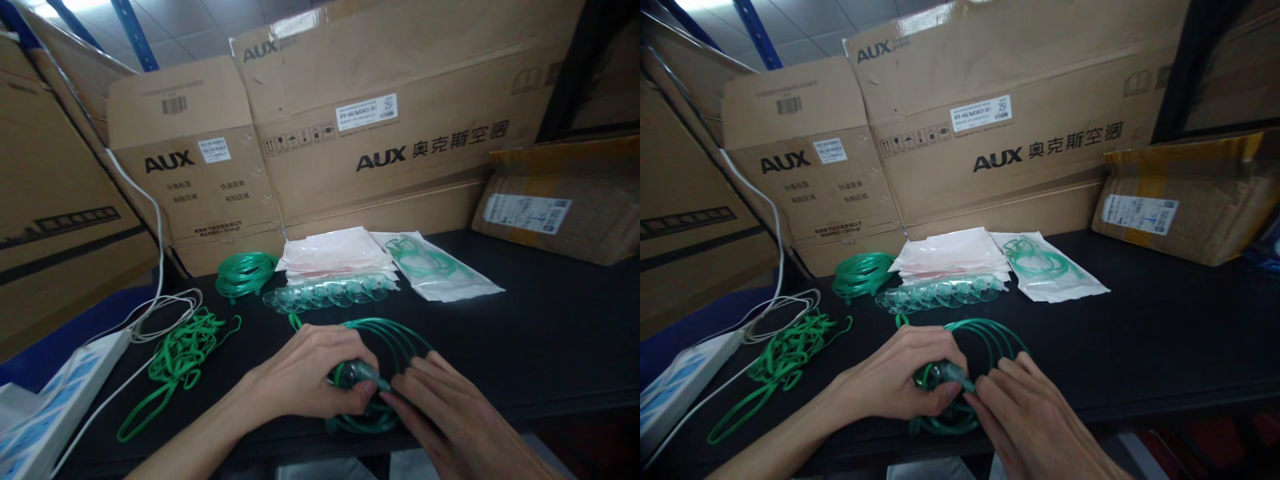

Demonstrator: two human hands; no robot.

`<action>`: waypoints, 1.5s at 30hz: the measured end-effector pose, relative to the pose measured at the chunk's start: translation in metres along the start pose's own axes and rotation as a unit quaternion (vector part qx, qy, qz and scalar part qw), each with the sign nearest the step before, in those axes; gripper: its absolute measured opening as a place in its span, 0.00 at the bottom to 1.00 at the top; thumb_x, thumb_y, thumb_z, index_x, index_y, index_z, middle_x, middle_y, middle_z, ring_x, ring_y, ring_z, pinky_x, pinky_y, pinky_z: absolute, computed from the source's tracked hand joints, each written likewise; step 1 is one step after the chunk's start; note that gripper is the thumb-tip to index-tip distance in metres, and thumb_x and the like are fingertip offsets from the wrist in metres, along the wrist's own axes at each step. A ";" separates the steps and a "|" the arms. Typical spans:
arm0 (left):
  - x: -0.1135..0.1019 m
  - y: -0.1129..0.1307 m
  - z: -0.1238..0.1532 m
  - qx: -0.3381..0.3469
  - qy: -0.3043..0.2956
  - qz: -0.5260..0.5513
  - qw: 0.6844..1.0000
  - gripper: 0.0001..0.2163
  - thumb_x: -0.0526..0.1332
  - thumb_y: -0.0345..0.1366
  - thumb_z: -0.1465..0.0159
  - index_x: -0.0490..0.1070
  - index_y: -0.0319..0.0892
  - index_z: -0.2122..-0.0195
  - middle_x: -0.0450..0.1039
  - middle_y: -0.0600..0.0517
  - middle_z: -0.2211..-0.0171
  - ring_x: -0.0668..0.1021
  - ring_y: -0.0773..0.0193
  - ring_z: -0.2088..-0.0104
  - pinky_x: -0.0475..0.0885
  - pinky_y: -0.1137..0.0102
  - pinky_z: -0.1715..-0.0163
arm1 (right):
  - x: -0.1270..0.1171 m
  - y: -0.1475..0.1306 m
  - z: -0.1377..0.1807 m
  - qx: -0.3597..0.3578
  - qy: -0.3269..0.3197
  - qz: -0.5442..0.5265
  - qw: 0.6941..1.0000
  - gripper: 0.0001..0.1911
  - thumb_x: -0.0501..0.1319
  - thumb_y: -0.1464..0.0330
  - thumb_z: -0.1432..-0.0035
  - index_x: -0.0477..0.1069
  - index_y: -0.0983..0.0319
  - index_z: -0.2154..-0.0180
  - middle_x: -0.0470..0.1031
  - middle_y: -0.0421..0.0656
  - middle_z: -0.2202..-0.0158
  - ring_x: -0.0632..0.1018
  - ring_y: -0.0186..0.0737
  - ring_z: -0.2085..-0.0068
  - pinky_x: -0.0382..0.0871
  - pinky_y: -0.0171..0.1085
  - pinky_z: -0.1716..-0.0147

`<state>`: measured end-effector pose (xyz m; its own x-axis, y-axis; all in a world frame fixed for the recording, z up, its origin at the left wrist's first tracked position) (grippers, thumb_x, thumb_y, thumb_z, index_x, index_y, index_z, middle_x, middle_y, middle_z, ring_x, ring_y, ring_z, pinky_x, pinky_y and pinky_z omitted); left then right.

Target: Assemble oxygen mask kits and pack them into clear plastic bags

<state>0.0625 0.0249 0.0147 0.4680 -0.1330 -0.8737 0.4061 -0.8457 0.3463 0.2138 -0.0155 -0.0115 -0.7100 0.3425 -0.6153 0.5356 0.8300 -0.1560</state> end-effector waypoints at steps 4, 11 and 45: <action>-0.003 0.006 0.000 0.035 0.004 -0.030 0.999 0.05 0.62 0.31 0.35 0.74 0.40 0.59 0.79 0.51 0.64 0.78 0.64 0.66 0.71 0.71 0.62 | 0.003 0.001 0.002 -0.007 -0.028 -0.013 1.000 0.22 0.47 0.68 0.23 0.71 0.58 0.68 0.76 0.38 0.76 0.75 0.36 0.74 0.69 0.36 0.66; -0.007 0.009 0.002 0.065 0.017 -0.120 0.990 0.07 0.62 0.35 0.36 0.73 0.44 0.57 0.81 0.54 0.62 0.79 0.64 0.65 0.70 0.70 0.63 | 0.006 0.004 0.004 0.006 -0.053 -0.040 0.998 0.18 0.50 0.71 0.25 0.72 0.58 0.67 0.76 0.39 0.74 0.76 0.36 0.74 0.71 0.36 0.65; -0.014 0.014 0.002 0.024 -0.001 -0.060 0.998 0.08 0.62 0.36 0.33 0.72 0.43 0.54 0.81 0.51 0.59 0.81 0.62 0.60 0.64 0.64 0.56 | -0.001 0.004 0.001 0.022 -0.043 0.017 0.999 0.22 0.48 0.68 0.23 0.72 0.57 0.69 0.77 0.38 0.76 0.73 0.36 0.77 0.63 0.40 0.72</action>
<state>0.0599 0.0142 0.0314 0.4165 -0.0314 -0.9086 0.4201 -0.8797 0.2229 0.2169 -0.0127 -0.0125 -0.6502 0.3285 -0.6851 0.5791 0.7979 -0.1670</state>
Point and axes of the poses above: each hand's wrist, its own z-axis away from the middle knuckle, its own x-axis out of the palm, y = z × x, the point moved 6 cm from there along -z, towards the middle knuckle
